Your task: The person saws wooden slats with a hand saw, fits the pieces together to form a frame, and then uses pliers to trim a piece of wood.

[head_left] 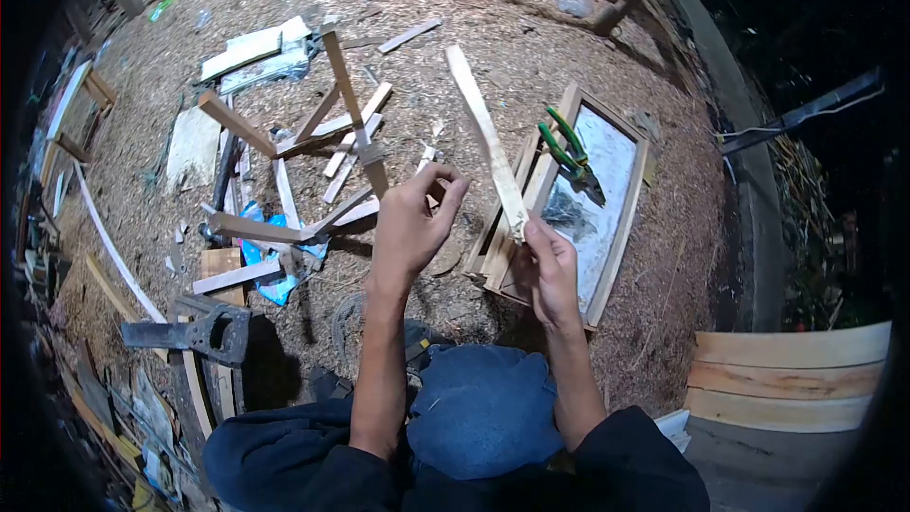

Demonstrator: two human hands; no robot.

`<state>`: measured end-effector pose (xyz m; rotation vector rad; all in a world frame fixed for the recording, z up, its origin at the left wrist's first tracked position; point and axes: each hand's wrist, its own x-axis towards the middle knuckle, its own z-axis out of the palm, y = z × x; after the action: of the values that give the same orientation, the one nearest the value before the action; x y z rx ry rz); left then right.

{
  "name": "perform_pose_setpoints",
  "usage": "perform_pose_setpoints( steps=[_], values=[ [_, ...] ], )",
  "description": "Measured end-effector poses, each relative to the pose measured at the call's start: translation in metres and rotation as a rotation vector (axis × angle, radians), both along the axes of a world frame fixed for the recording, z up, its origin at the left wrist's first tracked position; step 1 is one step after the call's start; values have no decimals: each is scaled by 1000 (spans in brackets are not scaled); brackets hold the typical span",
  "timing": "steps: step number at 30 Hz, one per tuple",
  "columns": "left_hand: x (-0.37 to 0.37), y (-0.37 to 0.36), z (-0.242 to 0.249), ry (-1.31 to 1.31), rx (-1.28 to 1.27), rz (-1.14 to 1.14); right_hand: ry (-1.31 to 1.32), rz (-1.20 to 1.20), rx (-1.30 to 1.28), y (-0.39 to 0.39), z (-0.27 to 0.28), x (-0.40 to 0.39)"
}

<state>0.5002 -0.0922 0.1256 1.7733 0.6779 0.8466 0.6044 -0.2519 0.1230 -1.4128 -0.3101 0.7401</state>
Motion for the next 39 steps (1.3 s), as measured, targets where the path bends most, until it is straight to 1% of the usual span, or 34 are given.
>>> perform_pose_setpoints(
  steps=[1,2,3,4,5,6,7,8,9,13,14,16,17,19,20,22,23,26,27,28,30,31,32,35,36,38,39],
  values=[
    [5,-4,-2,85,-29,-45,-28,-26,-23,-12,0,5],
    [11,-8,-8,103,-31,-87,-55,-49,-47,-23,0,9],
    [15,-11,-7,208,-31,-153,-129,-72,-96,-32,0,13],
    [19,-13,-6,314,-32,-215,-124,-74,-96,-36,-1,12],
    [25,-19,-22,219,31,-216,-595,-197,-265,-38,-2,11],
    [28,-22,-25,226,30,-218,-1067,-316,-435,-41,-3,10],
    [31,-25,-26,285,31,-257,-1042,-311,-522,-46,-3,11],
    [33,-27,-27,344,31,-295,-1036,-309,-524,-48,-6,11],
    [32,-28,-15,407,17,-323,-1025,-307,-561,-50,-10,12],
    [32,-28,-31,341,57,-290,-1010,-330,-649,-58,-18,7],
    [30,-25,-31,348,55,-281,-934,-346,-676,-59,-15,4],
    [25,-18,-22,392,5,-250,-1148,-243,-742,-72,-31,11],
    [23,-15,-13,425,-57,-275,-1151,-241,-740,-72,-31,11],
    [20,-12,-23,387,-16,-243,-1117,-224,-824,-62,-17,7],
    [19,-10,-26,353,24,-215,-1119,-220,-820,-58,-15,7],
    [16,-6,-30,357,26,-205,-1254,-196,-802,-50,-13,10],
    [15,-4,-37,361,39,-192,-1257,-195,-800,-46,-11,12],
    [9,0,-29,374,31,-180,-1217,-131,-801,-32,-4,17],
    [6,1,-25,387,5,-186,-1103,-94,-820,-27,5,14],
    [5,2,-24,386,7,-182,-1105,-92,-816,-26,4,13],
    [3,3,-22,365,-36,-170,-1011,-105,-741,-28,-1,9],
    [2,4,-20,376,-28,-171,-1062,-113,-662,-33,-11,10],
    [1,5,-20,374,-26,-165,-1066,-111,-657,-39,-19,9],
    [1,6,-22,387,-26,-193,-1028,-301,-528,-57,-40,10],
    [2,5,-28,386,-28,-196,-1028,-301,-531,-59,-37,10],
    [5,4,-41,331,42,-165,-1115,-396,-600,-64,-30,9],
    [6,3,-40,327,43,-173,-1038,-376,-680,-69,-31,11]
  ],
)
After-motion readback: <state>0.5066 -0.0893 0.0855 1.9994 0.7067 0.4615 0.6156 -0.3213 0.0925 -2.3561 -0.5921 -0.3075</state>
